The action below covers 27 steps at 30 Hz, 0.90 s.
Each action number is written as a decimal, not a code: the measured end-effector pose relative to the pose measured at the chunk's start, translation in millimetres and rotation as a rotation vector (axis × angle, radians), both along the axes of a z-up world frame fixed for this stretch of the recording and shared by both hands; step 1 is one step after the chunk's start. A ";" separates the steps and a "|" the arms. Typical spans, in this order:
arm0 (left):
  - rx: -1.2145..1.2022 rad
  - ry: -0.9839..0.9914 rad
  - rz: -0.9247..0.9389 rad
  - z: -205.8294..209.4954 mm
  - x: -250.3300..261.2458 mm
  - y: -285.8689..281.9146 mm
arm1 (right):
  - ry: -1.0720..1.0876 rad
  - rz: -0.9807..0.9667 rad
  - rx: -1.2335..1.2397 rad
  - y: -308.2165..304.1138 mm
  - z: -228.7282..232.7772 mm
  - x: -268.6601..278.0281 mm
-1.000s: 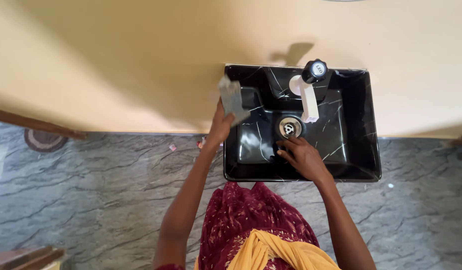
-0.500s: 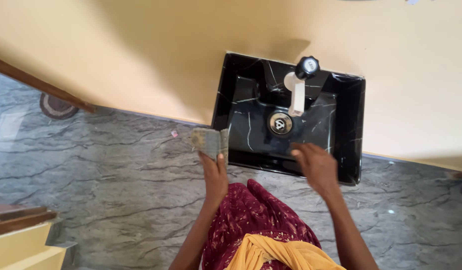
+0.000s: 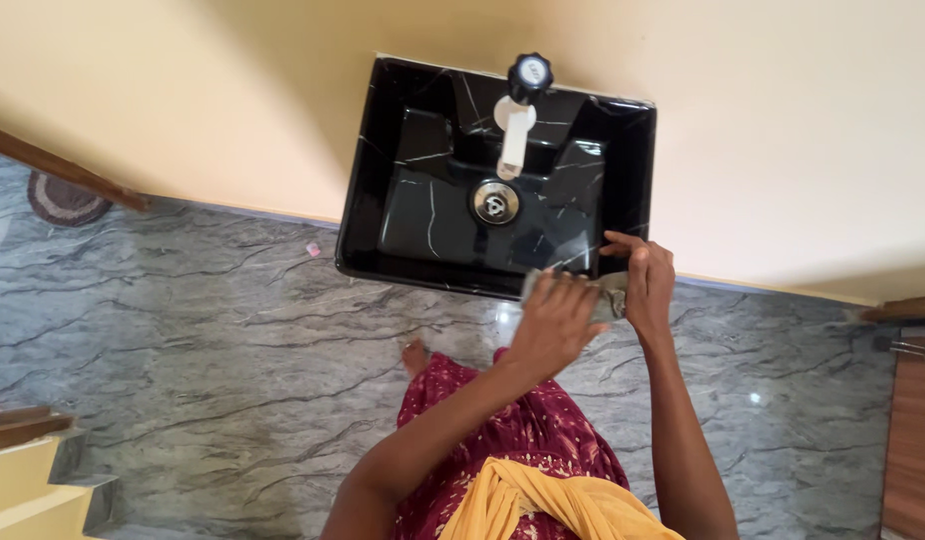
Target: The person wipes the interior and rim of a black marble sink using a gray cloth. They repeatedly rub the basin, faucet base, and edges, occasionally adjusting the cloth and repositioning their hands to reach different areas.
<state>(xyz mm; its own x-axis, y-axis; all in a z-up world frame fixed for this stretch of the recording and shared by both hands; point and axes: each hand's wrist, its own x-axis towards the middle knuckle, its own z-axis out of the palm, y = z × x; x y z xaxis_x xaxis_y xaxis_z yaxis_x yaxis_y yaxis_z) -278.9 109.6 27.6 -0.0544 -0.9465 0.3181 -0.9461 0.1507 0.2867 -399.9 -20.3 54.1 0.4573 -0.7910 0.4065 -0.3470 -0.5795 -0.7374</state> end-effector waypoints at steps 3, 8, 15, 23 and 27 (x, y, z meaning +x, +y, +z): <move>-0.042 0.024 -0.004 4.6 -20.4 -5.6 | -0.134 -0.036 0.182 0.9 -6.4 -9.1; -0.156 -0.040 0.005 0.7 9.9 11.3 | -0.157 -0.003 0.185 -0.4 -19.9 -16.9; -0.119 0.002 0.184 -2.1 153.4 76.1 | 0.035 -0.060 0.034 4.0 -11.9 -7.8; -0.186 0.269 0.476 -7.5 232.3 119.0 | 0.030 -0.082 0.020 8.7 -0.1 -2.1; -0.099 -0.034 0.447 -16.6 180.6 100.2 | 0.018 -0.084 0.027 6.9 -1.7 0.5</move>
